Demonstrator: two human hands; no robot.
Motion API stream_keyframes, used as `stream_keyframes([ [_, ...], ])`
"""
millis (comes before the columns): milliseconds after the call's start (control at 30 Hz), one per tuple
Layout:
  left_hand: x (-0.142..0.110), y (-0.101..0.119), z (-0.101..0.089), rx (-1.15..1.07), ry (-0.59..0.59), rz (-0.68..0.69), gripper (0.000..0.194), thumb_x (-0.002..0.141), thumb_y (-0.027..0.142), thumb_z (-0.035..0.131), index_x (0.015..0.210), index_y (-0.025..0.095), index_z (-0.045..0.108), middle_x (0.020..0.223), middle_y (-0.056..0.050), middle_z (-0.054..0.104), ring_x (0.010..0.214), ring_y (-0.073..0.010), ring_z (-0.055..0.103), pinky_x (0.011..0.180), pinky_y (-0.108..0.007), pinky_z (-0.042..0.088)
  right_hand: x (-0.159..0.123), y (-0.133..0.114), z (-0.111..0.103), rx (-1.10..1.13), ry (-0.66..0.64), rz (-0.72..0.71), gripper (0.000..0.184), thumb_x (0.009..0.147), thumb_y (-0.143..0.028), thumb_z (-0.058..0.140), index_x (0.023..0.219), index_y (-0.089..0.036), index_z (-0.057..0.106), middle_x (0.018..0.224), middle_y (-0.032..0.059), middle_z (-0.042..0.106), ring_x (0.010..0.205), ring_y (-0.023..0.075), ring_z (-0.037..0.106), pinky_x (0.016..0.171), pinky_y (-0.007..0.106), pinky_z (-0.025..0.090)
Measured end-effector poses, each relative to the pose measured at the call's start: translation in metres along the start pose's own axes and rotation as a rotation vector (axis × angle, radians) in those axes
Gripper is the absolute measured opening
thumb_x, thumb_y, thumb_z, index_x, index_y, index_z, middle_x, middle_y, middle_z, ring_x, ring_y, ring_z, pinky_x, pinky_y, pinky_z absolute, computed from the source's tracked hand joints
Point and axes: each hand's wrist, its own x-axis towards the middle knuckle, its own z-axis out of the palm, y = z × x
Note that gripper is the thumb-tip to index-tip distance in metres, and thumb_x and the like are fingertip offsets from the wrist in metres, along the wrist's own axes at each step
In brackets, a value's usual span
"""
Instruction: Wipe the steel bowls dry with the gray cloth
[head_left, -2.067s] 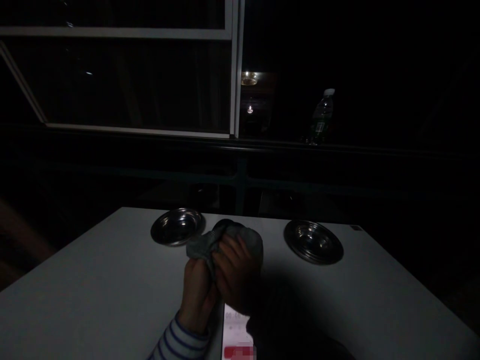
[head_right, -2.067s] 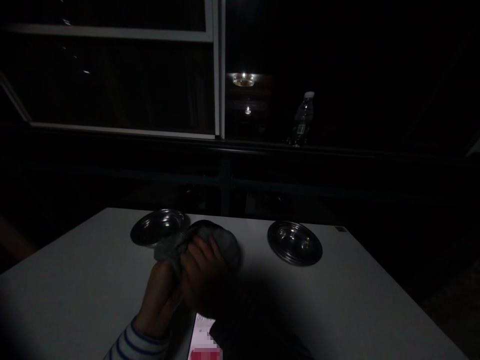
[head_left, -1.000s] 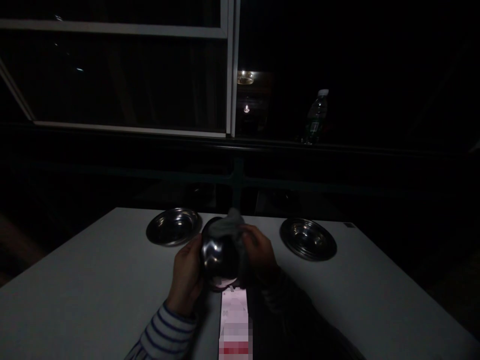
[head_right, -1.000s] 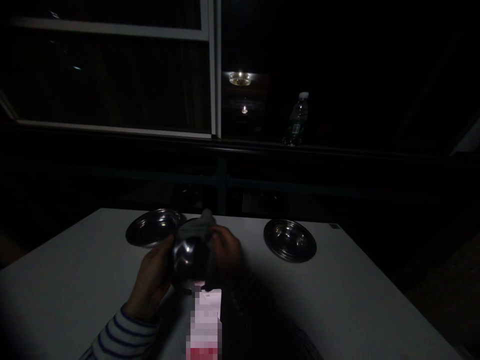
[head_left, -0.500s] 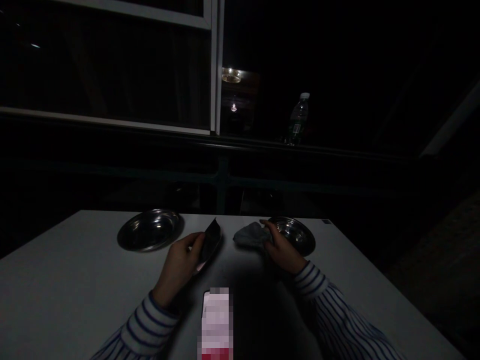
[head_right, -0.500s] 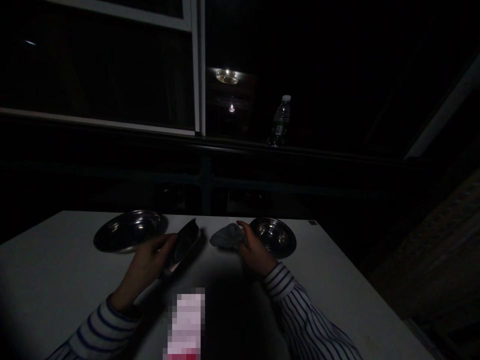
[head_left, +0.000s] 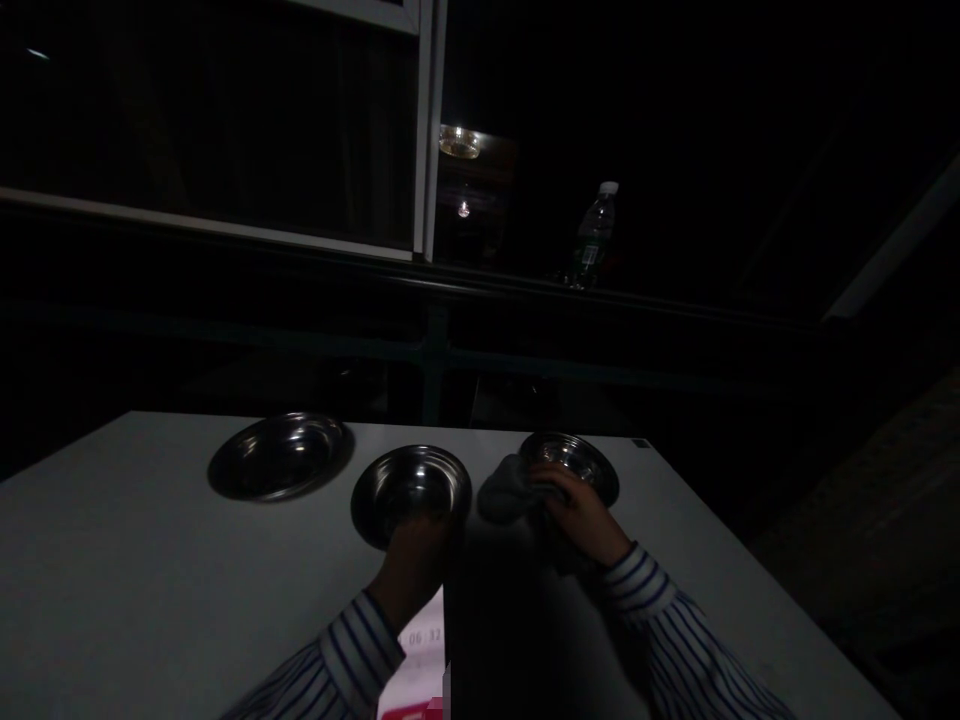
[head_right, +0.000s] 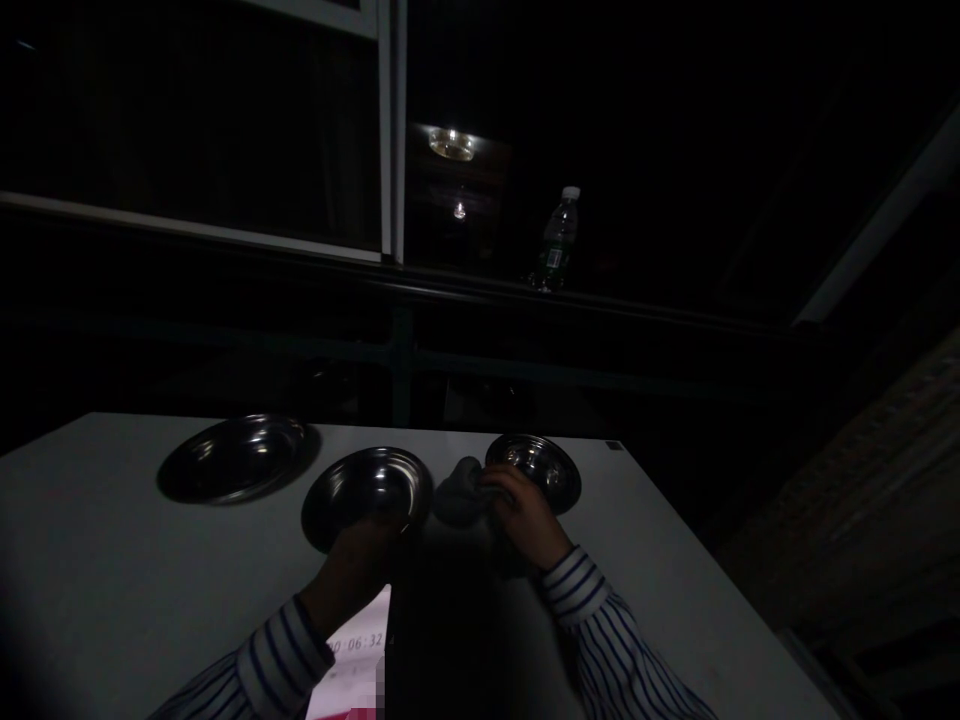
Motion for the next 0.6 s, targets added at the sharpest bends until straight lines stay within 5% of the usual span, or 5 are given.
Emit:
stream_keyframes([
  [200,-0.001,0.001,-0.005,-0.244,0.361,0.285,0.056,0.078,0.021,0.049,0.131,0.018,0.030,0.134,-0.015,0.036,0.121,-0.0252,0.035,0.093,-0.043,0.035,-0.002,-0.020,0.004,-0.002,-0.199,-0.122,0.037,0.068,0.001,0.041,0.096,-0.019,0.055,0.103,0.0060,0.057,0.100,0.0154,0.052,0.089,0.035,0.041],
  [267,-0.002,0.005,-0.012,-0.372,0.358,0.415,0.058,0.077,0.022,0.050,0.132,0.021,0.029,0.136,-0.012,0.035,0.123,-0.0223,0.033,0.096,-0.041,0.034,0.001,-0.031,0.005,0.045,-0.290,-0.207,0.035,0.071,-0.001,0.044,0.099,-0.020,0.054,0.104,0.0058,0.057,0.099,0.0149,0.053,0.086,0.033,0.042],
  [333,-0.004,0.010,-0.021,-0.507,0.256,0.449,0.048,0.078,0.022,0.049,0.125,0.022,0.039,0.125,-0.010,0.049,0.112,-0.0195,0.047,0.091,-0.035,0.040,0.005,-0.040,0.005,0.086,-0.306,-0.256,0.032,0.073,-0.006,0.049,0.102,-0.020,0.053,0.105,0.0060,0.057,0.099,0.0153,0.053,0.086,0.032,0.043],
  [433,-0.010,0.011,-0.030,-0.631,0.189,0.279,0.026,0.079,0.025,0.045,0.102,0.020,0.057,0.095,-0.006,0.066,0.084,-0.0166,0.061,0.074,-0.028,0.047,0.009,-0.046,0.005,0.059,-0.222,-0.157,0.032,0.074,-0.015,0.054,0.106,-0.020,0.052,0.107,0.0067,0.057,0.100,0.0173,0.053,0.087,0.034,0.042],
  [600,-0.014,0.006,-0.025,-0.727,0.572,-0.183,0.023,0.078,0.029,0.042,0.092,0.017,0.057,0.081,-0.004,0.066,0.076,-0.0183,0.062,0.070,-0.031,0.047,0.010,-0.050,0.026,0.173,-0.155,0.142,0.041,0.080,-0.032,0.049,0.119,-0.021,0.043,0.109,0.0073,0.057,0.095,0.0186,0.057,0.081,0.034,0.046],
])
